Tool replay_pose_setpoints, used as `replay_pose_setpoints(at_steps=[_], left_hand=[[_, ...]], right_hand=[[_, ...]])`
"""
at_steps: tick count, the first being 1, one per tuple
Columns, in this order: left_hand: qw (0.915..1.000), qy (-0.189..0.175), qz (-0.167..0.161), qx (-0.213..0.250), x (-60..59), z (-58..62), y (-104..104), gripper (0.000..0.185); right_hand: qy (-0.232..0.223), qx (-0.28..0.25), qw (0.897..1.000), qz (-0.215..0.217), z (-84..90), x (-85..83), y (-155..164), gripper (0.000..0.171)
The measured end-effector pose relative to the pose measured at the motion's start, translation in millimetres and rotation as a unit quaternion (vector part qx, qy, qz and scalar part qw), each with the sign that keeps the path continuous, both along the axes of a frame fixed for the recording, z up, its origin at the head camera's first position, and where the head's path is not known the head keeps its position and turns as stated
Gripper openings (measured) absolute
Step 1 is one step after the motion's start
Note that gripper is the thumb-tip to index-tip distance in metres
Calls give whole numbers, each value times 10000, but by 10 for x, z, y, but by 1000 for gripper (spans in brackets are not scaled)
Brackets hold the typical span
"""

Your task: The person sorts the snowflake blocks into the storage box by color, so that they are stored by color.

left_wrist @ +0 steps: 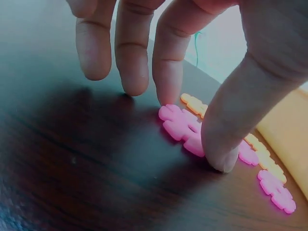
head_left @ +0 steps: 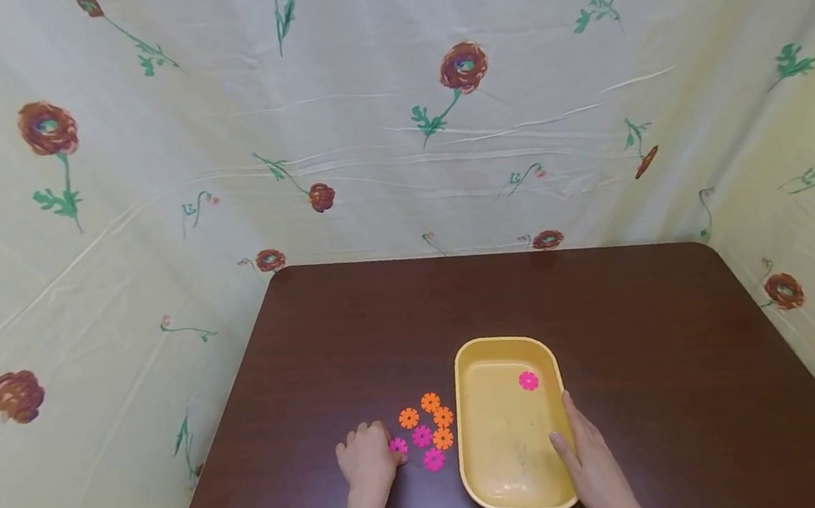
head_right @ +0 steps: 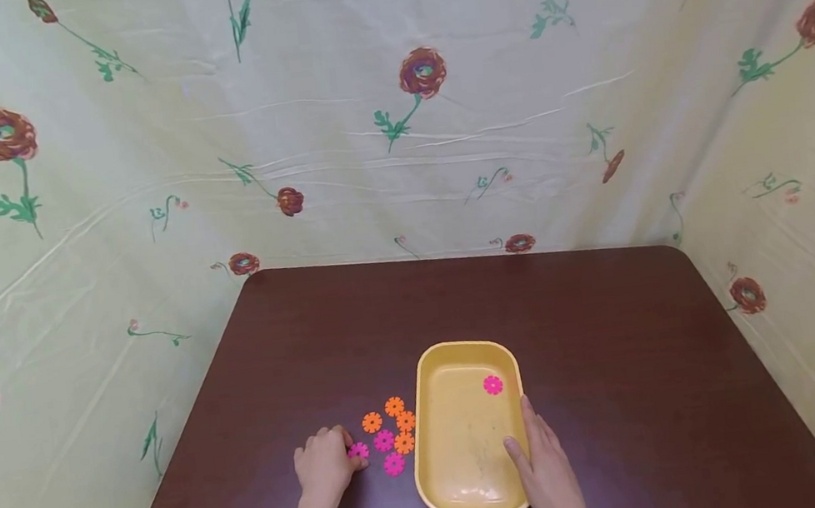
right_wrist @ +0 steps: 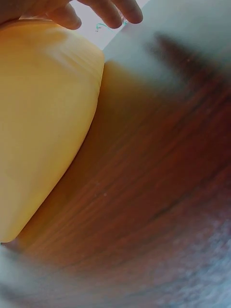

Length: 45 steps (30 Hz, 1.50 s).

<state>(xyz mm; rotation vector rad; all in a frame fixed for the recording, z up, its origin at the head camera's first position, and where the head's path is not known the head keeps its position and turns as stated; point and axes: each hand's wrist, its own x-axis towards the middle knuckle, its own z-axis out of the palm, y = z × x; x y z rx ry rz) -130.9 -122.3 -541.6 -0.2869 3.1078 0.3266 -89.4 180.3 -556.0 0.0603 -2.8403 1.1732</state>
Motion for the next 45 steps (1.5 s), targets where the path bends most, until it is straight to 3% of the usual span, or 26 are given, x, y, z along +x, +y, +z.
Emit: replay_pose_setpoints(at_steps=[6, 13, 17, 21, 26, 34, 45], left_hand=[[9997, 217, -125, 74, -10, 23, -13, 43], [9956, 401, -183, 828, -74, 71, -17, 31], [9920, 522, -170, 1137, -151, 174, -10, 24], [9898, 377, -30, 1373, -237, 333, 61, 18], [9842, 224, 140, 1750, -329, 484, 227, 17], [9719, 381, 64, 2320, -521, 648, 616, 14], [9497, 350, 13, 3113, -800, 716, 1266, 10]], right_hand=[[20, 50, 10000, -2, 19, -11, 5, 59], [195, 37, 9998, -5, 9, -30, 19, 60], [192, 60, 9998, -7, 15, -36, 27, 60], [222, 74, 9997, -7, 17, -39, 31, 60], [171, 72, 9998, -6, 21, -30, 33, 59], [20, 52, 10000, -6, 7, -1, 28, 59], [137, -97, 9999, 22, -22, 15, 1, 59]])
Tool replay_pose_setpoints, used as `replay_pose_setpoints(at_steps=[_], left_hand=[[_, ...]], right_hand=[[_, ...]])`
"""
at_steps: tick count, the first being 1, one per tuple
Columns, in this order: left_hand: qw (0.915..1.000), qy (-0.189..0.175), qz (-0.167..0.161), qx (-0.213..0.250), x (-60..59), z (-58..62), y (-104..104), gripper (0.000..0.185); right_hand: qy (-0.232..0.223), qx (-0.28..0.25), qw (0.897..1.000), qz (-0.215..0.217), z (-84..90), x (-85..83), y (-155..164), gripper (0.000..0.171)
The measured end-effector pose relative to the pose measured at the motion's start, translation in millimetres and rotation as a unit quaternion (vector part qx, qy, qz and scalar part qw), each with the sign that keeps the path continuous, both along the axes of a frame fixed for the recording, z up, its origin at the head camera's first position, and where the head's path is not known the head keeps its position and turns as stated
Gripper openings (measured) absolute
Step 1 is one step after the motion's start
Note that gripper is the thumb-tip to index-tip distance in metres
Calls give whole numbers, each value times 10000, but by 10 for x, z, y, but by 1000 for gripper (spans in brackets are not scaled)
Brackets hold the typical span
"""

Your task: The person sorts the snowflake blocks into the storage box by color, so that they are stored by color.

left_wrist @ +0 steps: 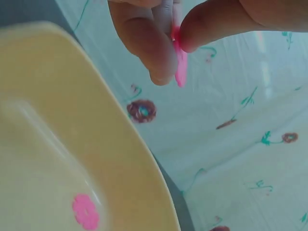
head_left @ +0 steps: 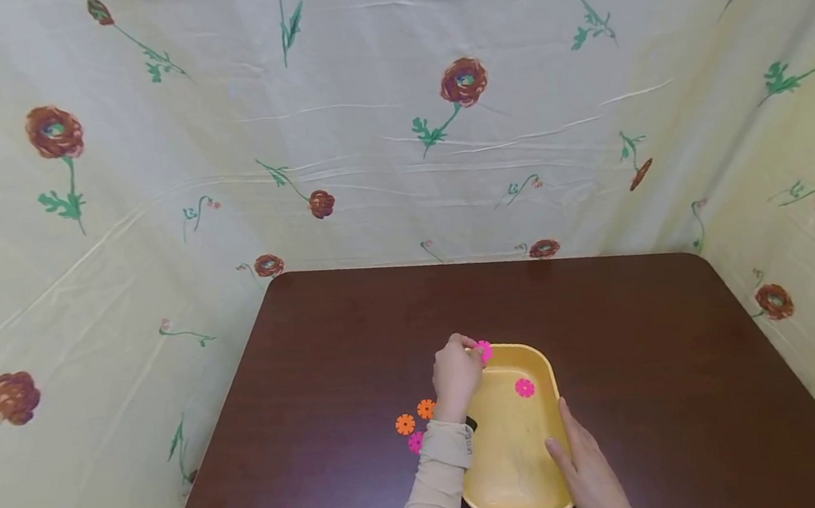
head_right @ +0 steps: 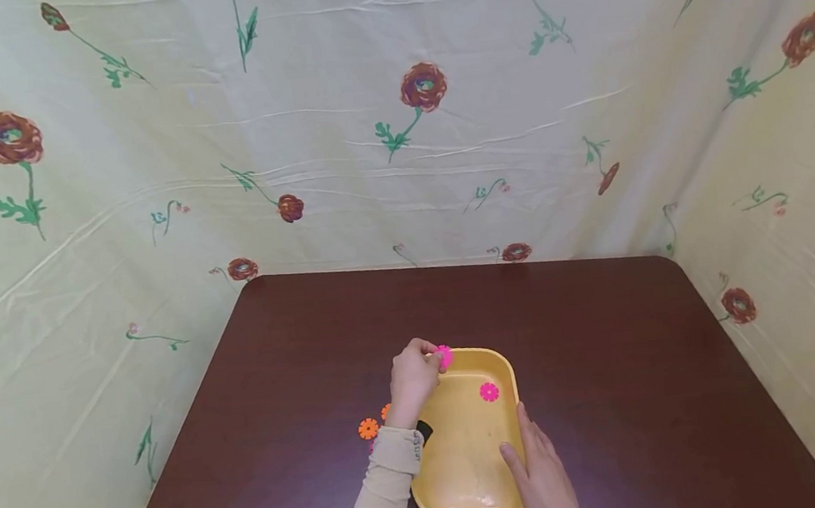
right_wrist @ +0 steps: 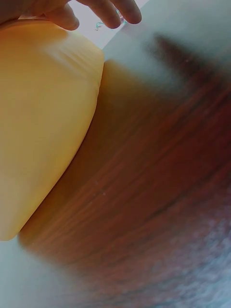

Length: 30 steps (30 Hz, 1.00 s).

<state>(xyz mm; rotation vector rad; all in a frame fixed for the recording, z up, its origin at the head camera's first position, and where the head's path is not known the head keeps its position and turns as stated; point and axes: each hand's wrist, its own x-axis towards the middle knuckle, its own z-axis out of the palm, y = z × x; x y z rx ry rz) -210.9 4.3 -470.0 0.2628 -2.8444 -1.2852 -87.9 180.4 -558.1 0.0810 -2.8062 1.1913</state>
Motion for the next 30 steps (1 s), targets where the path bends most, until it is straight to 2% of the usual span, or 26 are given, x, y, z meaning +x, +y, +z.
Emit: replay_pose_setpoints(at_steps=[3, 9, 16, 21, 30], left_hand=[[9999, -77, 17, 106, -23, -27, 133, 9], [9997, -80, 74, -210, -39, -160, 324, 9], [9968, -686, 52, -403, -48, -463, 452, 29], [9948, -807, 138, -612, -33, -654, 460, 22], [9917, -727, 272, -1027, -95, -758, 488, 17]], right_hand=[[38, 13, 10000, -7, 2, 0, -1, 59], [-18, 30, 10000, -39, 11, -7, 7, 59], [-172, 113, 9997, -108, 8, -35, 9, 60], [-139, 58, 9999, -78, -21, -16, 4, 60], [21, 20, 10000, -60, -52, -19, 15, 59]])
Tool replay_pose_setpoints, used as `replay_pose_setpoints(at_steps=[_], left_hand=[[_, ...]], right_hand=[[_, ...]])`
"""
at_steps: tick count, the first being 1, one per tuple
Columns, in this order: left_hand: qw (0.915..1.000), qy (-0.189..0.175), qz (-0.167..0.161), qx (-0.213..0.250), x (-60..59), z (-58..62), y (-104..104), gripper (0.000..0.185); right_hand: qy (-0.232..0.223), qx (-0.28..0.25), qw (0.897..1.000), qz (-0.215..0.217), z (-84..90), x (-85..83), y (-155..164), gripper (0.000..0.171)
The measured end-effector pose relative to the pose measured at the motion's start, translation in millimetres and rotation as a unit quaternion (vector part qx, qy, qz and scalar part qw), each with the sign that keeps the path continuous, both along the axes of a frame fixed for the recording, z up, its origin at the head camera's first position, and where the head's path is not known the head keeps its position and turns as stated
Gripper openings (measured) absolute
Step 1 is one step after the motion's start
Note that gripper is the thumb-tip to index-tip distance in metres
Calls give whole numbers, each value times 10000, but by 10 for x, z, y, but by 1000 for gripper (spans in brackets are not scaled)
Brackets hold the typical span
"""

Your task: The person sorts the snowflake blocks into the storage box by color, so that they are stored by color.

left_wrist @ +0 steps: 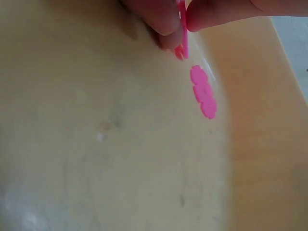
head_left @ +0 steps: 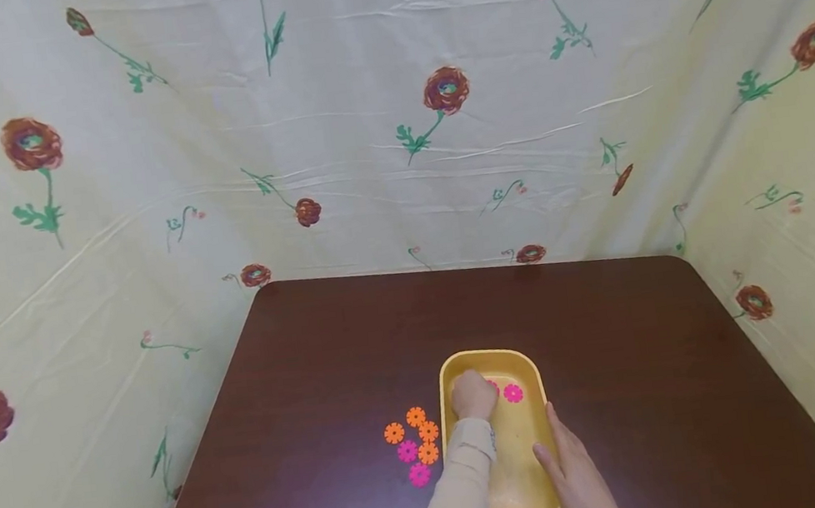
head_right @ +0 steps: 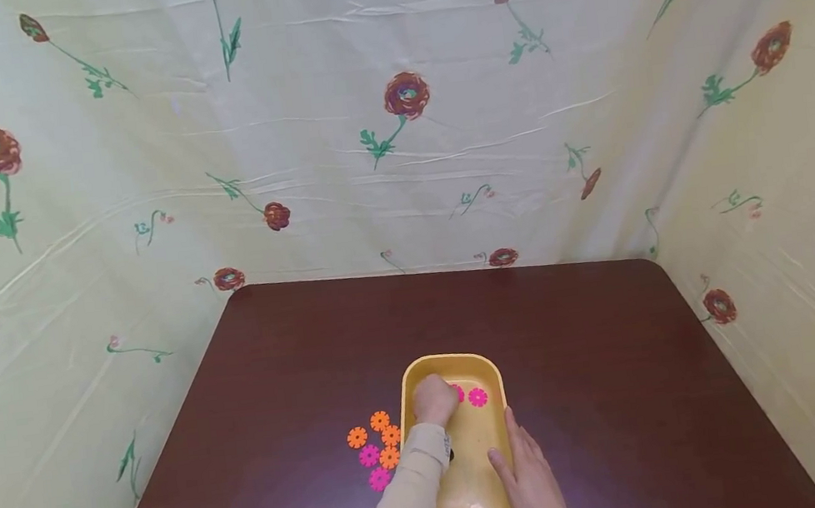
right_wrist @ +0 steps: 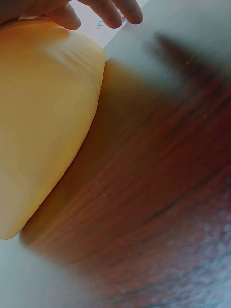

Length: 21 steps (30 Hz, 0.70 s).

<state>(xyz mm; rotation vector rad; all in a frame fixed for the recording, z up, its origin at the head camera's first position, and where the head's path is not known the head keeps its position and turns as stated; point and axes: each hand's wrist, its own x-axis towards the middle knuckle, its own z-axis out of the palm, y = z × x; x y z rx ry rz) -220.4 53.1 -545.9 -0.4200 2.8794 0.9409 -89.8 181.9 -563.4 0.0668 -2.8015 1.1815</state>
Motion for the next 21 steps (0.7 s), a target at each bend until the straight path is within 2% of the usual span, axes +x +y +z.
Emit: replay_pose_setpoints(at_steps=[7, 14, 21], left_hand=[[9996, -16, 116, -266, 4, -28, 4, 18], [9979, -212, 212, -571, 22, -18, 14, 22], [9991, -258, 110, -317, 25, 192, -11, 25]], right_hand=[[9, -55, 10000, 34, 17, 24, -38, 59], [-95, -1, 10000, 32, 20, 42, -58, 59], [18, 96, 10000, 6, 19, 14, -22, 60]])
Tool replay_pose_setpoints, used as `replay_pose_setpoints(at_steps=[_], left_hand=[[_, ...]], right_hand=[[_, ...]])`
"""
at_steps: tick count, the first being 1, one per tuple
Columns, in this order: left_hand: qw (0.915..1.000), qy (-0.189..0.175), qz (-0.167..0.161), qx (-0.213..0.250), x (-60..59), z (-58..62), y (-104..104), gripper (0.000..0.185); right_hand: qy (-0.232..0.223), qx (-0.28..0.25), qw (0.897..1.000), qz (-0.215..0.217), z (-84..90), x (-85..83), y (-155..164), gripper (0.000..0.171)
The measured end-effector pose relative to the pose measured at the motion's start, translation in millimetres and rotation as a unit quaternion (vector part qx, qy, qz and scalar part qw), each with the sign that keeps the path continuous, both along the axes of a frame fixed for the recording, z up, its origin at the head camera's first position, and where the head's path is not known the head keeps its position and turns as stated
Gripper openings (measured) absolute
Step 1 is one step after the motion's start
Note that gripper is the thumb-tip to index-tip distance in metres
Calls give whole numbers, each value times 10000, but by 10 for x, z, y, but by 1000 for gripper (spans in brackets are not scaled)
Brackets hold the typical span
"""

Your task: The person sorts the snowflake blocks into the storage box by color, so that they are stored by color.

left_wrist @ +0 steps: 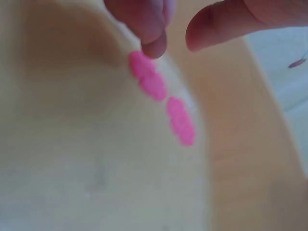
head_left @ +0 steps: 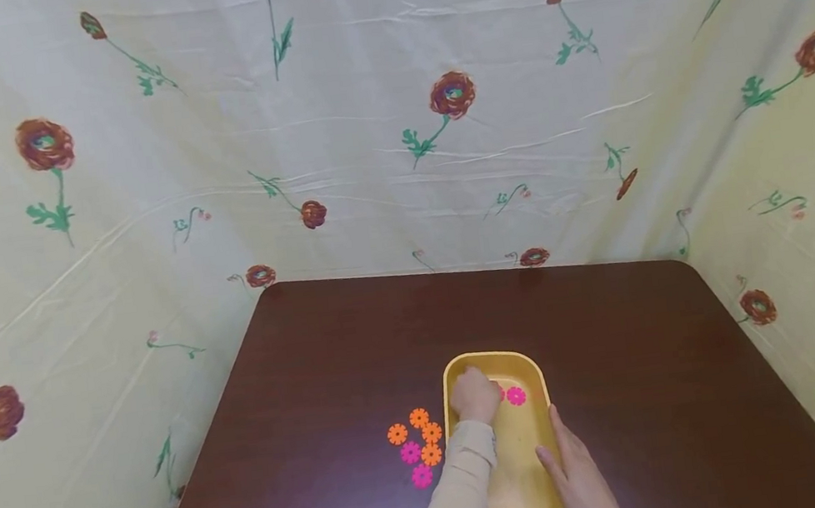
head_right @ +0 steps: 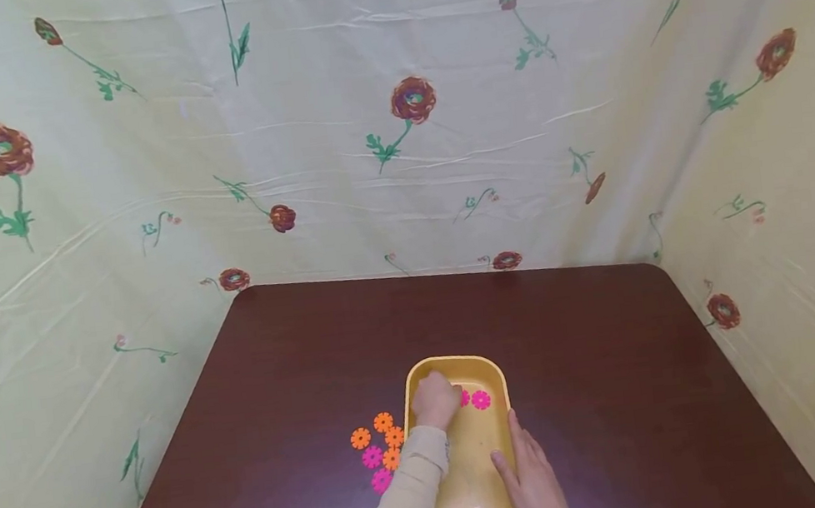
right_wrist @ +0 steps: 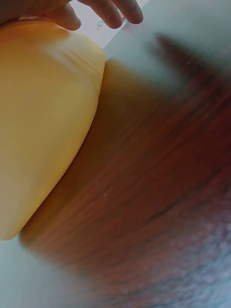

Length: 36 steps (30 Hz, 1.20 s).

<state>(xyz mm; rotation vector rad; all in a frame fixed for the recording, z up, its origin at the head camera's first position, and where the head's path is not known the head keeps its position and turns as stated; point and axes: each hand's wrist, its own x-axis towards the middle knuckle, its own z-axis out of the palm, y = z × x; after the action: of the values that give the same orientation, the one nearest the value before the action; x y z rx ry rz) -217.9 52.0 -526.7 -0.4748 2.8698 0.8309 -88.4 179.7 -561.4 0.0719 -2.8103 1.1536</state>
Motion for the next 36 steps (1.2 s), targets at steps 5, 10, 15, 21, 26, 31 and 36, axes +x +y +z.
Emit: replay_pose_setpoints(at_steps=[5, 10, 15, 21, 26, 31, 36], left_hand=[[9988, 121, -382, 290, 46, 198, -55, 29], [9935, 831, -566, 529, 102, 445, -177, 18], [9887, 1291, -406, 643, 118, 643, -397, 16], [9900, 1326, -162, 458, 135, 626, -702, 16], [9917, 1253, -22, 281, 221, 467, -927, 15], [9936, 1131, -55, -2, 341, 314, -1125, 16], [9941, 1011, -303, -254, 475, 212, -1278, 12]], right_hand=[[-16, 14, 10000, 21, 16, -10, 6, 60], [-33, -42, 10000, 31, 11, -8, 11, 59], [-127, -47, 9999, 16, 14, -7, 24, 60], [-112, -96, 9999, 49, 29, -9, 28, 60], [-100, -109, 9999, 60, 29, -8, 21, 60], [-147, -84, 9998, 60, 25, -1, 16, 60], [-206, -112, 9997, 43, 25, 7, 10, 60]])
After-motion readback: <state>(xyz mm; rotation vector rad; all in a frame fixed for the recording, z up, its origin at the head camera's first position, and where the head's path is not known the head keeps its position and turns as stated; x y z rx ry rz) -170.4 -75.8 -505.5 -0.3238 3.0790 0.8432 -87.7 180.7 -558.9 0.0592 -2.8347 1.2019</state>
